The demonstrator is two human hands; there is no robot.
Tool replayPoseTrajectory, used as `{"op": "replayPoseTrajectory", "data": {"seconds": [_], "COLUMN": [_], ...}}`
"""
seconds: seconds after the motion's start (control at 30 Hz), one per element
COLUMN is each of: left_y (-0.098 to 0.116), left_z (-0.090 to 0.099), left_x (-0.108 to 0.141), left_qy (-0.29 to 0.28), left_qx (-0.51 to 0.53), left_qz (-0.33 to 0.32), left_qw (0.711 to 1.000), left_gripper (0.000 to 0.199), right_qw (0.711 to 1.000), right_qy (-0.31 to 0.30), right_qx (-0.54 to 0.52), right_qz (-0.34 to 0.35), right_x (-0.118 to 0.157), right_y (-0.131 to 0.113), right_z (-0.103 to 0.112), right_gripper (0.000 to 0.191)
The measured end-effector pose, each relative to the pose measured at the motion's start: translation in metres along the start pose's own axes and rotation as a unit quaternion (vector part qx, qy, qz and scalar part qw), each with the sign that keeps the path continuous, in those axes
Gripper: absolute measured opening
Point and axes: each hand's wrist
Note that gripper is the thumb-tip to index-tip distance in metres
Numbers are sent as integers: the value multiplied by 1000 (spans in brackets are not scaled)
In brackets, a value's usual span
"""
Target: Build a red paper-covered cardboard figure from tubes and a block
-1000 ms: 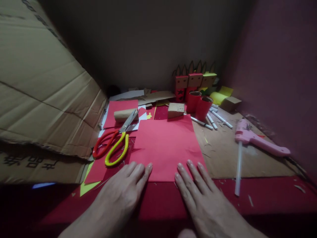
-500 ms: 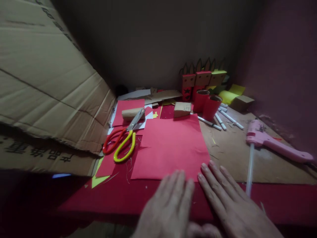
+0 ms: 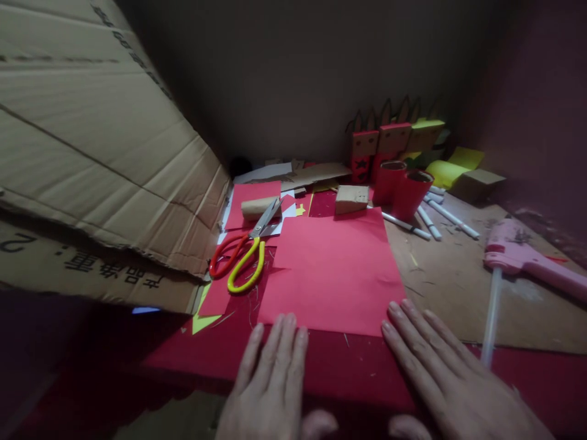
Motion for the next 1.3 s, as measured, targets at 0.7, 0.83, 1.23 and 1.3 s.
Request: {"op": "replayPoseTrajectory", "data": {"seconds": [0.7, 0.83, 1.23, 1.3], "left_y": [8, 5, -18, -17], "left_z": [-18, -15, -10, -10], "left_x": [-13, -9, 10, 11], "left_qy": [55, 55, 35, 39], "left_qx": [-7, -26, -63, -60], "left_qz": [-14, -13, -7, -3], "left_qw": [998, 998, 997, 997], "left_gripper": [63, 66, 68, 66], "right_qw": [999, 999, 997, 998], "right_qy": [14, 7, 1, 5], "right_qx": [-30, -32, 42, 44], "right_qz": [-33, -36, -62, -47], "right_x": [-20, -10, 0, 1], "right_y": [-19, -18, -9, -7], "right_z": [3, 4, 17, 19], "right_gripper": [49, 50, 51, 50]}}
Point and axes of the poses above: each hand's wrist, its own x-axis away from the middle knuckle, its own z-axis out of the back of the hand, y = z × x, and after that the axes turned 12 degrees about y, right-handed
